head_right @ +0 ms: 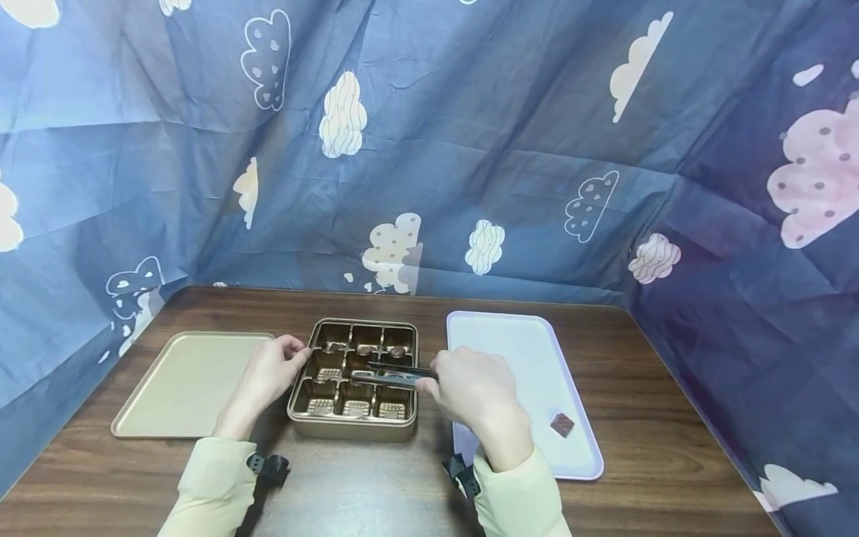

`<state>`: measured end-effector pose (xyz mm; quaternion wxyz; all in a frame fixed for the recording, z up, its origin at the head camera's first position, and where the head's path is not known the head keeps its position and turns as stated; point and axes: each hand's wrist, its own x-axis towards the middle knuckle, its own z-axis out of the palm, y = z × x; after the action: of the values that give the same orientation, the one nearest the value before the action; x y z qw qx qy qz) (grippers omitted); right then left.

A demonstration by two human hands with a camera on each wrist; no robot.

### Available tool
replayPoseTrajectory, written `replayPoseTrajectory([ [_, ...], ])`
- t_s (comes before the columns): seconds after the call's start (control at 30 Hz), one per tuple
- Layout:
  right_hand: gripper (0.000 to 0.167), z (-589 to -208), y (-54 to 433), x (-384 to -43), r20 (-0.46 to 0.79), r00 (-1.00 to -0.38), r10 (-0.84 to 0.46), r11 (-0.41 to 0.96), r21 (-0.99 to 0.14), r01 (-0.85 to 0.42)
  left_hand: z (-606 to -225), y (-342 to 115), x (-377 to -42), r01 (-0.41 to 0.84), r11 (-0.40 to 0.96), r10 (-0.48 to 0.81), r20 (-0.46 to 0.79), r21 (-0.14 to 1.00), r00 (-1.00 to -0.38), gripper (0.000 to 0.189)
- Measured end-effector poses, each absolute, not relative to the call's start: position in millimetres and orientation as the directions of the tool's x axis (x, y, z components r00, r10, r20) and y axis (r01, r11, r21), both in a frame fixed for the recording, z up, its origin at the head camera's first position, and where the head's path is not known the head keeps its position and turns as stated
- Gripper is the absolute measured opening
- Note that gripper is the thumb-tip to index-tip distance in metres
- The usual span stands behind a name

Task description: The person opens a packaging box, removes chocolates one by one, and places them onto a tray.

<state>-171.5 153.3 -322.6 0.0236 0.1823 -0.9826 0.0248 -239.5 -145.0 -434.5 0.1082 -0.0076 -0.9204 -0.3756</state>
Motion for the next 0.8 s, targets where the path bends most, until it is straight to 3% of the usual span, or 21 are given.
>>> replayPoseTrajectory([
  [0.27,0.032,-303,127,-188,0.028,-0.911,-0.41,0.907,0.12,-0.405,-435,-144,-240,0.088,0.714,-0.071,0.197,0.695,-0.978,0.015],
  [0.6,0.012,-261,62,-212,-0.217,-0.897,-0.386,0.814,0.378,-0.441,-435,-148,-240,0.07,0.714,-0.079,0.18,0.696,-0.981,0.015],
  [0.8,0.018,-262,36,-217,-0.278,-0.895,-0.349,0.758,0.478,-0.445,-436,-146,-240,0.075,0.71,-0.078,0.184,0.7,-0.98,0.014],
])
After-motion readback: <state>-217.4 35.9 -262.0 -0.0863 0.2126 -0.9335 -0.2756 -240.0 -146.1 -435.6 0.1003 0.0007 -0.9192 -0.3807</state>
